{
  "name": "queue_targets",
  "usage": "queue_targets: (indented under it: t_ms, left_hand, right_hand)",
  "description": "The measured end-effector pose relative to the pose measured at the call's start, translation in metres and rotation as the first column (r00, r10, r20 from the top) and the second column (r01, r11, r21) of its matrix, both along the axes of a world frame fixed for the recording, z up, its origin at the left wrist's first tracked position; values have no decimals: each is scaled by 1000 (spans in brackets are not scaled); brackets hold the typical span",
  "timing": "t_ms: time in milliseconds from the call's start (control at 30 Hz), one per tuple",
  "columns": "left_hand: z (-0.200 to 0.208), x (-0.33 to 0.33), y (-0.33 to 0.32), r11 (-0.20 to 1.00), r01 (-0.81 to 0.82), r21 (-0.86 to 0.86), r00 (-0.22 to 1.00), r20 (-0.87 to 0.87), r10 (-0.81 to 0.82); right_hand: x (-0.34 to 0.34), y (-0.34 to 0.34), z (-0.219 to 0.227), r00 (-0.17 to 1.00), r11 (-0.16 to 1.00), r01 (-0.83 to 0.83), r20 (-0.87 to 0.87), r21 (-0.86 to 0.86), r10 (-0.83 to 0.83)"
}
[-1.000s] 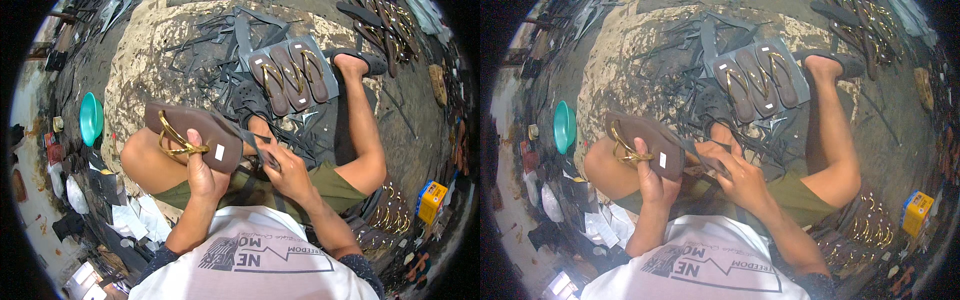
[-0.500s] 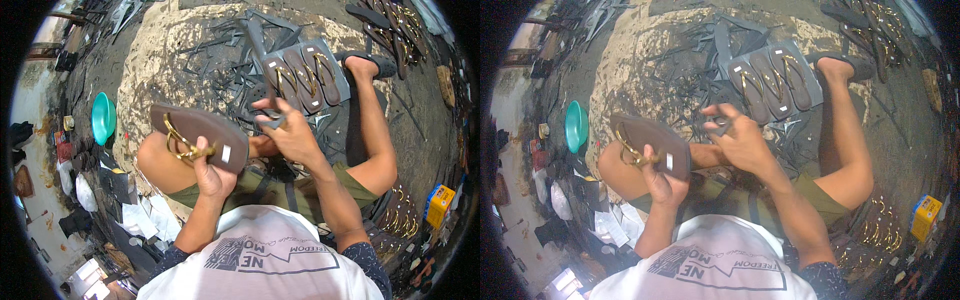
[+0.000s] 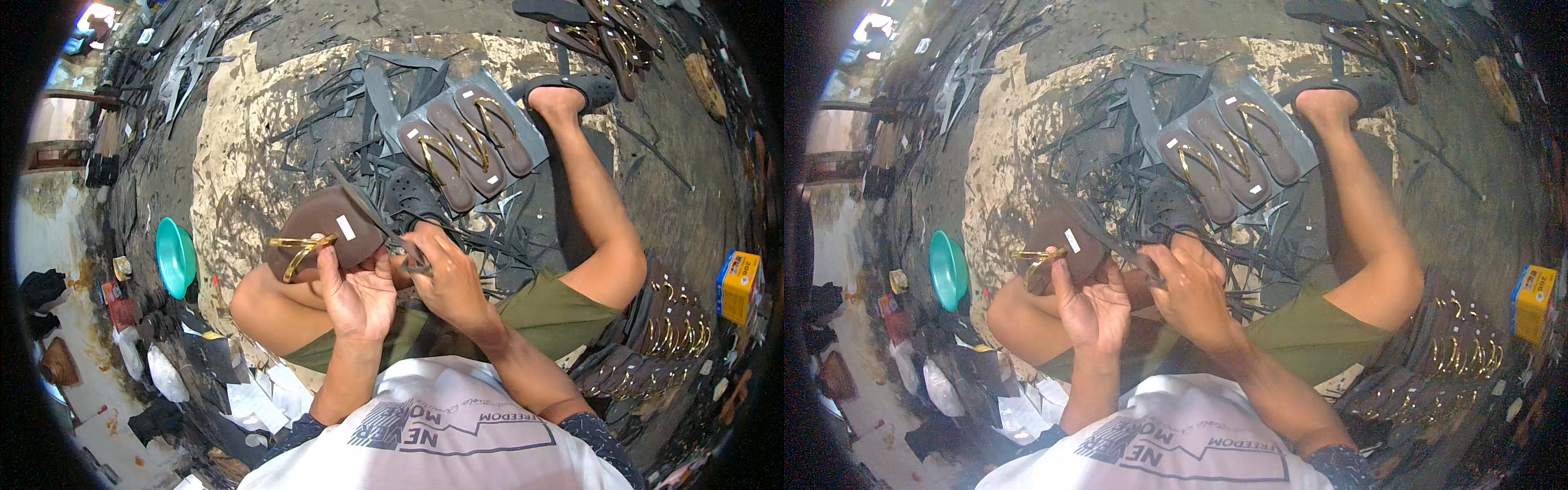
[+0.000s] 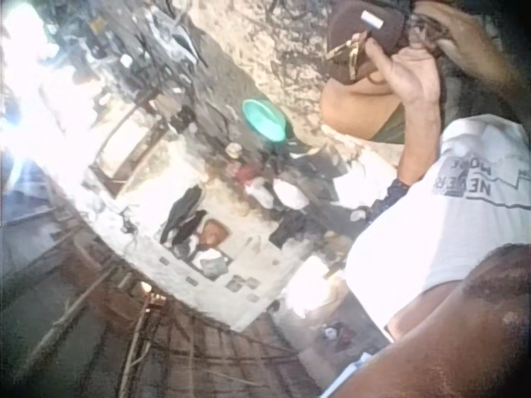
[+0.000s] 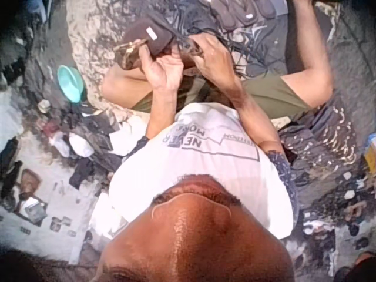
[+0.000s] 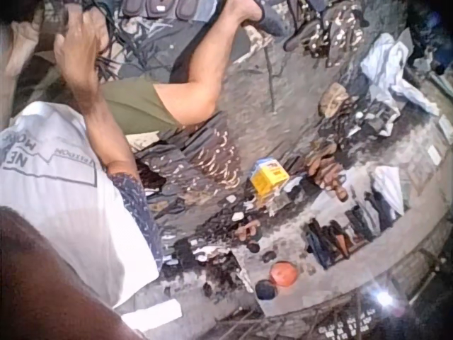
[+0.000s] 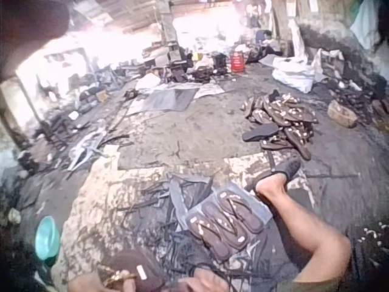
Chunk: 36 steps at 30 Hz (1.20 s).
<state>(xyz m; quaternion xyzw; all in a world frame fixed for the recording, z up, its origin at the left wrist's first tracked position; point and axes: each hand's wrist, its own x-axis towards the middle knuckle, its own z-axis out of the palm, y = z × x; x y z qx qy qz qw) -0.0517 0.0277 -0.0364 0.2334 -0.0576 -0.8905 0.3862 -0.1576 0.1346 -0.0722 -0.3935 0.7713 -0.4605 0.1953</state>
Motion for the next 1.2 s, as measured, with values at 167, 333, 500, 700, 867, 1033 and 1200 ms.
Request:
queue_targets:
  t_ms: [167, 333, 500, 700, 867, 1033, 1200]
  left_hand:
    - [-14, 5, 5, 998, 11, -67, 996, 94, -5]
    - [-16, 9, 1, 970, 190, -152, 933, 335, -130]
    - [-40, -69, -3, 871, 467, -154, 814, 459, -356]
    - [-179, -160, 20, 764, 637, -98, 426, 871, -244]
    - [-210, -186, 21, 780, 625, 17, -108, 992, 64]
    - [-213, -200, 10, 687, 725, -42, -92, 983, 157]
    - [-223, -174, -12, 713, 690, -123, 90, 992, 84]
  right_hand:
    - [-32, -43, 18, 998, 997, -34, 46, -73, 37]
    - [-69, -38, 11, 669, 989, -51, 731, -136, 136]
    - [-140, 1, 14, 568, 992, 118, 816, 47, -107]
    - [-241, 26, 85, 714, 528, 622, 695, -578, -81]
    - [-212, 57, 64, 731, 820, 518, 625, -244, -275]
    - [-162, 81, -13, 695, 919, 393, 663, -24, -280]
    - [-128, 93, -14, 750, 951, 66, 613, 302, -247]
